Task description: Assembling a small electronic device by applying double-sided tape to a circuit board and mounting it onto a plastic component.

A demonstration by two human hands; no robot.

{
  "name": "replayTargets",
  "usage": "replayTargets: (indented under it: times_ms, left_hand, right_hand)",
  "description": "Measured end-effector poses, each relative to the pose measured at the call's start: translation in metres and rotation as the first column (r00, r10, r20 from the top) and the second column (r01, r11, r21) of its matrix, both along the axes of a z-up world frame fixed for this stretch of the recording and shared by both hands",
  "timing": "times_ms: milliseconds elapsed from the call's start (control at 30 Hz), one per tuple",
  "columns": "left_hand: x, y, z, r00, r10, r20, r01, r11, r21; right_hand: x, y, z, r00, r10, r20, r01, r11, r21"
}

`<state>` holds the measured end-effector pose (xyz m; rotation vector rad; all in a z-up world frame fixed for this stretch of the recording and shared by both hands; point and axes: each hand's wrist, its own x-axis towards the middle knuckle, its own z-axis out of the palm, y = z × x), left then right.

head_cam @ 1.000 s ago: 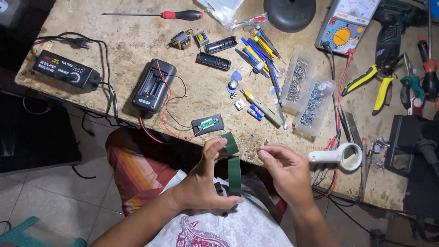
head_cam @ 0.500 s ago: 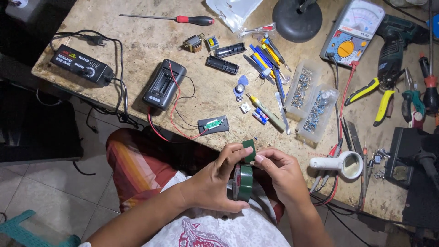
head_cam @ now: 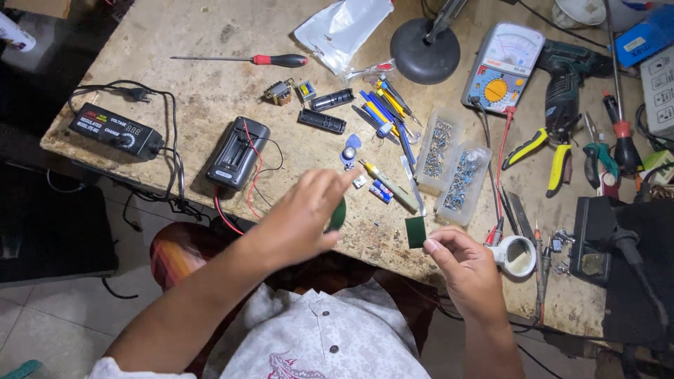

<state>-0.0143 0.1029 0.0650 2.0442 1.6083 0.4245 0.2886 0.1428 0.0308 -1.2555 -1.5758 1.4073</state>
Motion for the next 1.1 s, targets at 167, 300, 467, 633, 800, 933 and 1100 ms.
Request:
replayTargets:
  times_ms: [167, 300, 467, 633, 800, 933, 1100]
  left_hand:
    - [-0.014, 0.054, -0.01, 0.977, 0.05, -0.206, -0.025, 0.992, 0.123]
    - [-0.015, 0.076, -0.012, 0.949, 0.032, -0.313, -0.01, 0.997, 0.074]
    - [-0.024, 0.081, -0.033, 0.965, 0.0, -0.262, 0.024, 0.996, 0.087]
    - [-0.006, 0.04, 0.014, 0.981, 0.141, 0.134, -0.142, 0.99, 0.001]
    - [0.005, 0.009, 0.021, 0.555, 0.347, 0.756, -0.007, 0.911, -0.413]
    - [-0.008, 0.006, 0.012, 0.497, 0.354, 0.793, 0.045, 0.901, -0.43]
    - [-0.02, 0.005, 0.025, 0.528, 0.32, 0.787, -0.045, 0.936, -0.35]
  right_hand:
    - [-0.012, -0.005, -0.002, 0.993, 0.054, -0.108, -0.057, 0.998, -0.021]
    - [-0.014, -0.007, -0.004, 0.99, 0.061, -0.131, -0.065, 0.998, -0.026]
    - [-0.018, -0.004, -0.004, 0.992, 0.098, -0.081, -0.103, 0.992, -0.066]
    - [-0.029, 0.007, 0.011, 0.98, 0.195, -0.026, -0.196, 0.98, -0.033]
    - [-0.043, 0.021, 0.032, 0.904, 0.427, 0.03, -0.427, 0.894, 0.132]
    - [-0.065, 0.035, 0.05, 0.867, 0.494, 0.065, -0.497, 0.853, 0.161]
    - [-0.089, 0.055, 0.063, 0.816, 0.543, 0.199, -0.578, 0.778, 0.248]
